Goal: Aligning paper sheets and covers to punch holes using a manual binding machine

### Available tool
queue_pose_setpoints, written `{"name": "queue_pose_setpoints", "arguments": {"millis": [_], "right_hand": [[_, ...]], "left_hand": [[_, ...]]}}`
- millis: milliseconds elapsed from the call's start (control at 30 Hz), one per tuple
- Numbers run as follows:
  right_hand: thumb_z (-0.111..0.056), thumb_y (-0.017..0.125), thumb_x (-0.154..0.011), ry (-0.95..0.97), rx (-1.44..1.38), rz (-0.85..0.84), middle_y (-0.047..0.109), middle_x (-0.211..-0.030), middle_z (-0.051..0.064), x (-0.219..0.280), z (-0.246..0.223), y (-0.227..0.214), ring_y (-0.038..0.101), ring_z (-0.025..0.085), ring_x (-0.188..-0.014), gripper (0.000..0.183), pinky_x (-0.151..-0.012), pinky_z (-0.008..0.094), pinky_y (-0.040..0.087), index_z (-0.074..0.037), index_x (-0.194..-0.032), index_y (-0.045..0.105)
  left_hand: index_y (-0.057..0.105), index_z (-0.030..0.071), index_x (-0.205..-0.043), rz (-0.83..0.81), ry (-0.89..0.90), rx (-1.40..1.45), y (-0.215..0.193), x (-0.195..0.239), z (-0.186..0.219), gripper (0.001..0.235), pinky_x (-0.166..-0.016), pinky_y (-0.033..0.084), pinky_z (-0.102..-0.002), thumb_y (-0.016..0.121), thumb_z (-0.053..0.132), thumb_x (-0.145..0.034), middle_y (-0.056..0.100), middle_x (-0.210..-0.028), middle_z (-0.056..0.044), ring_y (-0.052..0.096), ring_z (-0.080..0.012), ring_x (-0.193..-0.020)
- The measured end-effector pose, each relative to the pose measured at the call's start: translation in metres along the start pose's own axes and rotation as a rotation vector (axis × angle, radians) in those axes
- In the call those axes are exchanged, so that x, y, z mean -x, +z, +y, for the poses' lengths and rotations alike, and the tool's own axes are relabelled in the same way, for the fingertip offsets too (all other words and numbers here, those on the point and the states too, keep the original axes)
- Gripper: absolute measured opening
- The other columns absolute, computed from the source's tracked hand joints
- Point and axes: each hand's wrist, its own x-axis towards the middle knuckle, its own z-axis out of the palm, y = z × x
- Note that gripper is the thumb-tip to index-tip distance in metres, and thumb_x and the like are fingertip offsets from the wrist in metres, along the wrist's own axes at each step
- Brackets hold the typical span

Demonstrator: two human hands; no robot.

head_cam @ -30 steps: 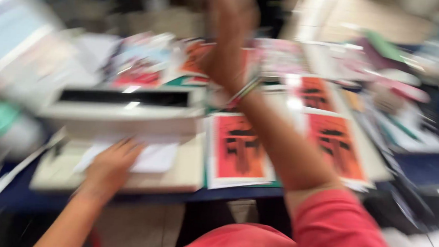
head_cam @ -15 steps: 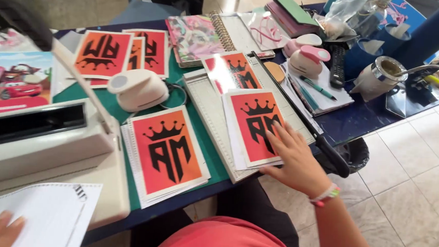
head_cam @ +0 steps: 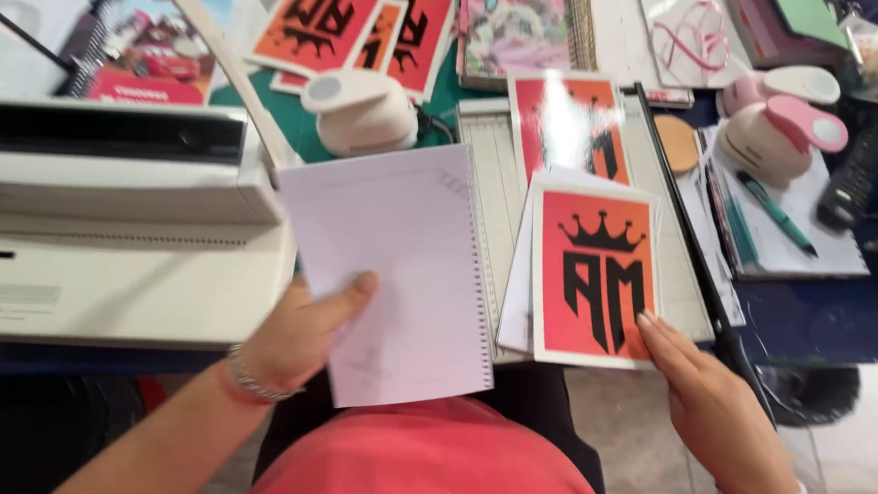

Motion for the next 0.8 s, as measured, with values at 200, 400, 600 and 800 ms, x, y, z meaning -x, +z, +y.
{"name": "queue_pose_setpoints", "arguments": {"millis": [200, 400, 600, 800], "right_hand": [[0.013, 0.046, -0.098, -0.041, -0.062, 0.41, 0.066, -0.142, 0.01, 0.005, -0.013, -0.013, 0.068, 0.023, -0.124, 0.05, -0.109, 0.034, 0.051, -0.001, -0.144, 0.059], [0.014, 0.056, -0.112, 0.239, -0.322, 0.831, 0.071, -0.114, 0.024, 0.011, 0.002, 0.022, 0.073, 0.03, -0.096, 0.022, -0.089, 0.035, 0.057, 0.018, -0.131, 0.065], [0.013, 0.048, -0.113, 0.296, -0.567, 1.095, 0.059, -0.119, 0.033, 0.0, 0.009, 0.044, 0.067, 0.039, -0.093, 0.023, -0.085, 0.044, 0.063, 0.023, -0.133, 0.053], [0.002, 0.051, -0.111, 0.23, -0.301, 1.069, 0.071, -0.105, 0.025, 0.001, -0.005, 0.044, 0.074, 0.034, -0.091, 0.021, -0.082, 0.04, 0.061, 0.015, -0.12, 0.064]], "left_hand": [[0.058, 0.005, -0.139, -0.08, 0.022, 0.117, 0.037, -0.025, -0.007, 0.057, -0.112, 0.051, -0.037, 0.069, 0.023, -0.086, 0.069, -0.136, -0.009, 0.064, -0.0191, -0.124], [0.066, 0.002, -0.134, -0.118, -0.092, 0.078, 0.067, -0.039, -0.011, 0.057, -0.105, 0.056, -0.039, 0.069, 0.027, -0.083, 0.073, -0.133, -0.012, 0.069, -0.0238, -0.119], [0.066, 0.001, -0.13, -0.221, -0.049, -0.06, 0.137, -0.061, -0.004, 0.051, -0.096, 0.06, -0.035, 0.07, 0.022, -0.083, 0.076, -0.124, -0.011, 0.072, -0.0205, -0.11], [0.045, 0.008, -0.142, -0.233, 0.008, -0.37, 0.187, -0.083, 0.003, 0.074, -0.1, 0.057, -0.034, 0.067, 0.021, -0.073, 0.067, -0.131, -0.009, 0.068, -0.0211, -0.118]]}}
